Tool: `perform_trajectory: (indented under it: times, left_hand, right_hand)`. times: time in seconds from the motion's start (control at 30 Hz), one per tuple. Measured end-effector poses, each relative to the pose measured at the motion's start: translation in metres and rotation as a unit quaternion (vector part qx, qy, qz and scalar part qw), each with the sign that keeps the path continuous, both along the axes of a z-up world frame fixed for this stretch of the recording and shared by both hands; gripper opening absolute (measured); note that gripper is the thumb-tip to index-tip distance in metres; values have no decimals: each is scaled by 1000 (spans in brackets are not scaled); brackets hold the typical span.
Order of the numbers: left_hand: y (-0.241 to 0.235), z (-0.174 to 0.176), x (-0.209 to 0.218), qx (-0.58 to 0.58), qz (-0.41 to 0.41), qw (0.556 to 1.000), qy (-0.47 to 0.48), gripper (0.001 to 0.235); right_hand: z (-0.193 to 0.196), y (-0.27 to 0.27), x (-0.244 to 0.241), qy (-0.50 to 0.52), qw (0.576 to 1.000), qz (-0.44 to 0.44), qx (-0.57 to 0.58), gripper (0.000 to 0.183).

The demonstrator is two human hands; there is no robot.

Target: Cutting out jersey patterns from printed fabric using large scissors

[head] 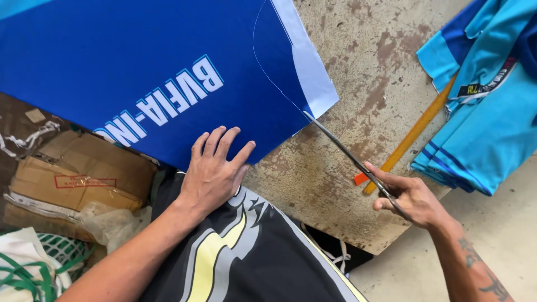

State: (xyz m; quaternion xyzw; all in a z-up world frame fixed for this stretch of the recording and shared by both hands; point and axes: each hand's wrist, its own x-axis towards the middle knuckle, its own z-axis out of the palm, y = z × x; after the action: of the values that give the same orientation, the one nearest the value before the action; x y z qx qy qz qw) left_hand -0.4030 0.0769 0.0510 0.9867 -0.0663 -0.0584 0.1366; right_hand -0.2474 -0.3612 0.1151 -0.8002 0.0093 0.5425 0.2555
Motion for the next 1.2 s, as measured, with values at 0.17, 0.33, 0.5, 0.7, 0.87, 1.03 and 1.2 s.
perform_trajectory:
  times: [0.17, 0.33, 0.5, 0.7, 0.87, 1.03, 1.2]
  left_hand:
    - [-5, -17, -10, -53, 30, 997, -39, 52]
    - [-9, -15, -13, -58, 38, 997, -30, 52]
    - [-8, -16, -9, -61, 36, 997, -34, 51]
    - [-7, -18, -9, -61, 36, 997, -41, 51]
    - [-8, -23, -11, -62, 44, 995, -62, 50]
    - [-7, -21, -11, -69, 43, 994, -67, 49]
    - [-6, -21, -12, -77, 43, 994, -64, 50]
  right_hand:
    - [-29, 6, 11, -9, 1000, 15, 25, 97]
    - [-53, -1, 3, 7, 1000, 1, 26, 100]
    - [-58, -7, 3, 17, 999, -18, 36, 97]
    - [-42, 13, 5, 1, 1000, -13, 8, 95]
    - [-58, 27, -1, -68, 997, 24, 26, 106]
    - [-58, 38, -6, -147, 986, 67, 29, 107]
    - [-65, 39, -10, -222, 968, 113, 21, 104]
